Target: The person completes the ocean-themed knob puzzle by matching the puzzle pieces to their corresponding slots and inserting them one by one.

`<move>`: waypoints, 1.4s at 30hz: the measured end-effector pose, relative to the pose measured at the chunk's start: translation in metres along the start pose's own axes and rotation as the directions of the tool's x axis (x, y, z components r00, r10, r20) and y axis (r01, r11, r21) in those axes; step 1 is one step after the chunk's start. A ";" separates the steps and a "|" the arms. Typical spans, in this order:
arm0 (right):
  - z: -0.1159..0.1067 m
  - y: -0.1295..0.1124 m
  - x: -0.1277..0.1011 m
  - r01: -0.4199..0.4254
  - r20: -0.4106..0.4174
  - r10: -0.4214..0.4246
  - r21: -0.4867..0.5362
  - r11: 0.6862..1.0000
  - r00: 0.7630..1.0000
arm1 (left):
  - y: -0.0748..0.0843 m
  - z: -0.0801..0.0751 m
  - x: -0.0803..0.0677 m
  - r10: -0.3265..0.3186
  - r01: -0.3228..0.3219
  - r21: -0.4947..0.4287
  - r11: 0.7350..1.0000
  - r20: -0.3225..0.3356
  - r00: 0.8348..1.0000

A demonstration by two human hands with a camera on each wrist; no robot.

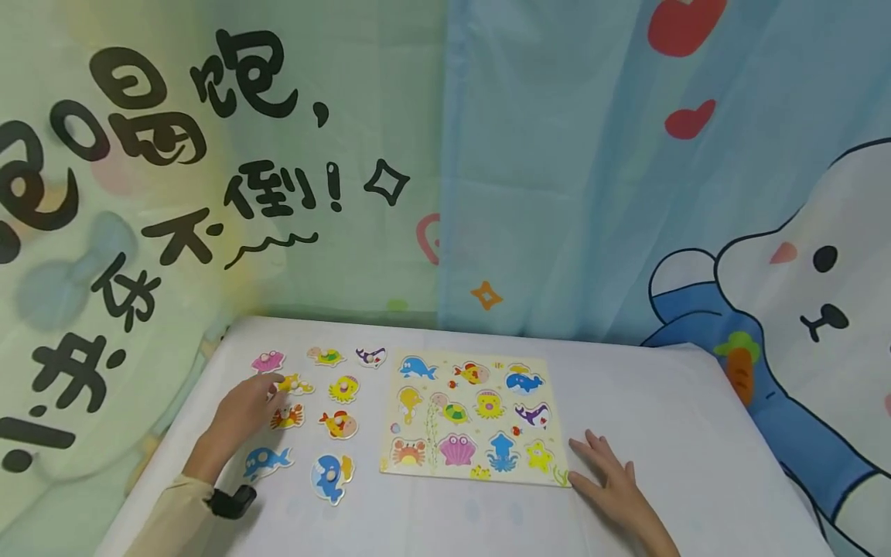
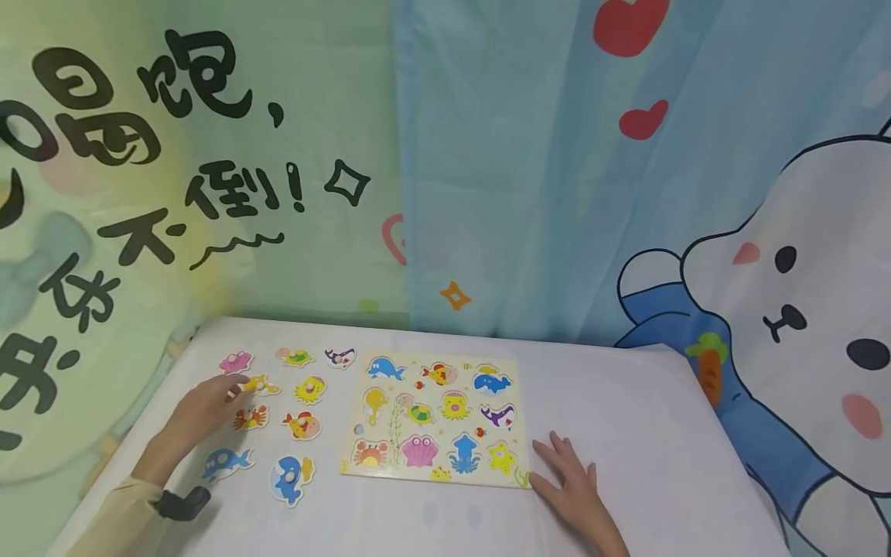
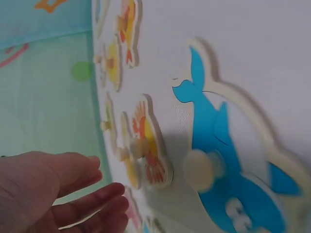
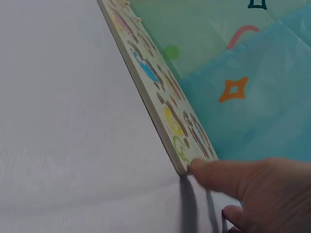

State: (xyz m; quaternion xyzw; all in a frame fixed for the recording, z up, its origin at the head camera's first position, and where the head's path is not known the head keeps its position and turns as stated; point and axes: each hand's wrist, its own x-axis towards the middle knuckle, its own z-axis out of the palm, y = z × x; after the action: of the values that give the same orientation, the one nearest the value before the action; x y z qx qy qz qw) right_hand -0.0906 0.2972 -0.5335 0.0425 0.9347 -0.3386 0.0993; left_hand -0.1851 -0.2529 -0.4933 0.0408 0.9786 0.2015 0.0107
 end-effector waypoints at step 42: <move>0.014 -0.007 -0.001 -0.029 -0.042 0.028 -0.020 0.999 0.999 | 0.080 0.016 0.030 0.151 -0.160 -0.114 0.980 -0.086 0.985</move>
State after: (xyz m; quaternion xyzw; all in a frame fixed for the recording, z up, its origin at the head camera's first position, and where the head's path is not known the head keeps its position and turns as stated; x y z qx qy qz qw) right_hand -0.0886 0.2828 -0.5397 0.0618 0.9393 -0.3265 0.0848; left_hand -0.2085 -0.1705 -0.4767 0.1088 0.9581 0.2620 -0.0402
